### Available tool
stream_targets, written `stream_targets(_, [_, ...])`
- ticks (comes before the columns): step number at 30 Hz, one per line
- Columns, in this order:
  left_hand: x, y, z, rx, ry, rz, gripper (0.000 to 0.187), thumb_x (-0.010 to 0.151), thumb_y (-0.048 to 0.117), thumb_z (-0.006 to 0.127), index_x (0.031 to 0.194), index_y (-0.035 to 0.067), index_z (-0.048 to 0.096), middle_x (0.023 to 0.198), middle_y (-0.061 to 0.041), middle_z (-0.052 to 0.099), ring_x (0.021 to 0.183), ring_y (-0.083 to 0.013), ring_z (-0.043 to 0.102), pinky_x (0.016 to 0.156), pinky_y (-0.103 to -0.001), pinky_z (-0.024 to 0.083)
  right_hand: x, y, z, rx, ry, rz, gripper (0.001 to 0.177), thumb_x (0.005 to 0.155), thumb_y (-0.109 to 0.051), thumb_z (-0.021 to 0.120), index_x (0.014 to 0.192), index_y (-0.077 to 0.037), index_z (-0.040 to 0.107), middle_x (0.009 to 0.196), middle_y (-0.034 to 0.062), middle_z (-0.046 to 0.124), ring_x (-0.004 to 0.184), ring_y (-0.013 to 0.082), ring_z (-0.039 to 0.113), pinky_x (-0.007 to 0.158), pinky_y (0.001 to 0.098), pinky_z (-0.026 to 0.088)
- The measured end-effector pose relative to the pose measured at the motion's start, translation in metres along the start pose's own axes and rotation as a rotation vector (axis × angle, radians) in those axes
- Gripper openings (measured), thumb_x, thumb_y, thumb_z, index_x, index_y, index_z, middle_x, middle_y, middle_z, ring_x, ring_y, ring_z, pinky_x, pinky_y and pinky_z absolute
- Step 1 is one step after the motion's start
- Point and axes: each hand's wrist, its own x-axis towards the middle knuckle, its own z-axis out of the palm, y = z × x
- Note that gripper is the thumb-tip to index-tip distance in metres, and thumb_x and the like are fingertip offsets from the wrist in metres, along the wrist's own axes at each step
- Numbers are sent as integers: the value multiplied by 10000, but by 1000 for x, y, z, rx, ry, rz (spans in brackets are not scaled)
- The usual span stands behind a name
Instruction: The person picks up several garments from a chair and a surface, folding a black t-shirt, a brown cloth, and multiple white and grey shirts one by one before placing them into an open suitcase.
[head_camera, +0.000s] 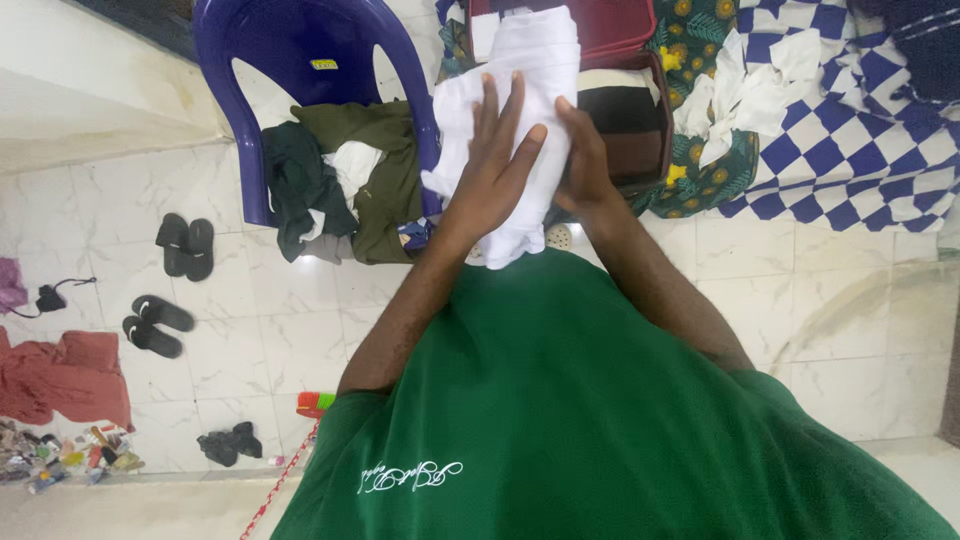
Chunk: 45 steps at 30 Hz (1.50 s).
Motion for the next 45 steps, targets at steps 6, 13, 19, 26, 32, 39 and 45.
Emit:
stream_targets(6, [10, -23, 10, 39, 183, 96, 933, 1070, 541, 558, 1667, 10, 77, 1725, -306, -1, 1614, -485, 38, 1305, -570, 138, -3, -2, 12, -27, 53, -165, 621, 1053, -402, 492, 1462, 65, 466, 1356, 247, 606, 1255, 315, 622, 1129, 426, 502])
stream_targets(13, [9, -14, -5, -154, 281, -74, 746, 925, 408, 734, 1467, -43, 488, 1422, -280, 514, 1352, -338, 485, 1134, -450, 440, -6, -8, 25, -13, 96, -190, 682, 1062, -477, 484, 1480, 61, 454, 1384, 227, 601, 1270, 305, 621, 1136, 407, 502])
stream_targets(19, [2, -9, -17, -753, 118, -81, 706, 865, 266, 821, 1400, -81, 519, 1245, -199, 699, 1095, -241, 702, 938, -338, 586, -6, -11, 29, -206, 208, -8, 783, 1003, -605, 465, 1470, 24, 464, 1359, 206, 623, 1228, 263, 653, 1043, 365, 551])
stream_targets(26, [4, -20, -30, -571, 206, -135, 603, 856, 209, 805, 1333, -68, 563, 1126, -187, 743, 951, -230, 756, 841, -345, 633, 5, -23, 13, -766, 284, -249, 836, 953, -495, 694, 1495, 52, 368, 1356, 227, 559, 1174, 299, 638, 933, 379, 604])
stream_targets(32, [-1, -17, -49, -572, 9, 129, 586, 907, 187, 808, 1389, -47, 570, 1223, -191, 734, 1081, -210, 717, 945, -333, 596, 19, -49, -23, -571, 4, -36, 1031, 809, -401, 877, 1550, 11, 289, 1448, 196, 549, 1339, 330, 582, 1095, 473, 544])
stream_targets(39, [13, -29, -35, -555, 90, 173, 791, 892, 240, 850, 1510, 7, 414, 1254, -196, 710, 1148, -279, 717, 986, -422, 599, 7, -52, 5, -517, 36, -51, 802, 862, -299, 836, 1485, 50, 473, 1352, 216, 637, 1275, 330, 644, 1114, 447, 528])
stream_targets(45, [10, -82, -28, -246, 390, 129, 803, 1057, 341, 795, 1634, 86, 299, 1528, -274, 539, 1485, -377, 511, 1198, -492, 462, 20, -48, 6, -317, 231, -325, 684, 908, -180, 840, 1446, 33, 474, 1366, 183, 618, 1279, 326, 631, 1148, 458, 527])
